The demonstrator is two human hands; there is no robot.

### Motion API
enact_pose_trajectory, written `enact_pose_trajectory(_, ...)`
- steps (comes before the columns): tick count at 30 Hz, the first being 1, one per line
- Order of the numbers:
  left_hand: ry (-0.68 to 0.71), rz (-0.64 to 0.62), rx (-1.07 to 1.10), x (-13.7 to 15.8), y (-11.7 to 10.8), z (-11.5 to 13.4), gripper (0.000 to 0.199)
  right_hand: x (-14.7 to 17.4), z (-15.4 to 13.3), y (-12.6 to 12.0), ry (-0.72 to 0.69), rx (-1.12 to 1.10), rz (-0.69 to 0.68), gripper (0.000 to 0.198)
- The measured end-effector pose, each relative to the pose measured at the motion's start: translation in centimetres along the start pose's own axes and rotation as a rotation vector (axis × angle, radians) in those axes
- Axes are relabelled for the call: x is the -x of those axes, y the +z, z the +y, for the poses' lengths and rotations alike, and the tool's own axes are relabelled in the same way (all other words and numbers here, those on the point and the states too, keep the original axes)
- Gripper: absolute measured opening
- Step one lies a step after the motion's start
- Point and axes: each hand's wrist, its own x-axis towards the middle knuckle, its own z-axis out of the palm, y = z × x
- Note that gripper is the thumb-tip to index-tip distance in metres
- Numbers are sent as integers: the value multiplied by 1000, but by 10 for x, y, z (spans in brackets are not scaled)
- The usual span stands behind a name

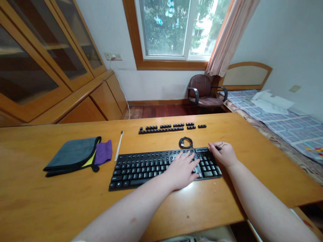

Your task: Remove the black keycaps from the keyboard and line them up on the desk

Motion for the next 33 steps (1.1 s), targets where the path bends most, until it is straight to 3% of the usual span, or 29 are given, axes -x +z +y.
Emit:
enact_pose_trajectory(2, -1, 0, -1, 0, 0, 0, 54, 0, 2, 3, -52, 90, -39, 37)
enact_pose_trajectory(4, 1, 3, 0, 0, 1, -1, 54, -1, 2, 5, -6, 108, -29, 41)
enact_pose_trajectory(9, 2, -5, 25, -1, 1, -1, 54, -2, 0, 2, 280, -167, 134, 50)
enact_pose_trajectory(15, -90, 81, 218, 0, -5, -2, 56, -5, -31, 5, 326, -337, 325, 45)
enact_pose_trajectory(19, -233, 273, 512, -1, -8, -5, 54, -6, -74, 21, 311, -499, 144, 43)
enact_pose_trajectory(22, -311, 396, 672, -2, -8, -8, 38, 0, -94, 38, 288, -618, 43, 44)
enact_pose_trajectory(26, -376, 453, 703, -5, -8, -9, 18, 9, -88, 53, 253, -720, 48, 39)
enact_pose_trajectory(33, -444, 468, 690, -8, -7, -11, 16, 10, -71, 53, 90, -698, -65, 30)
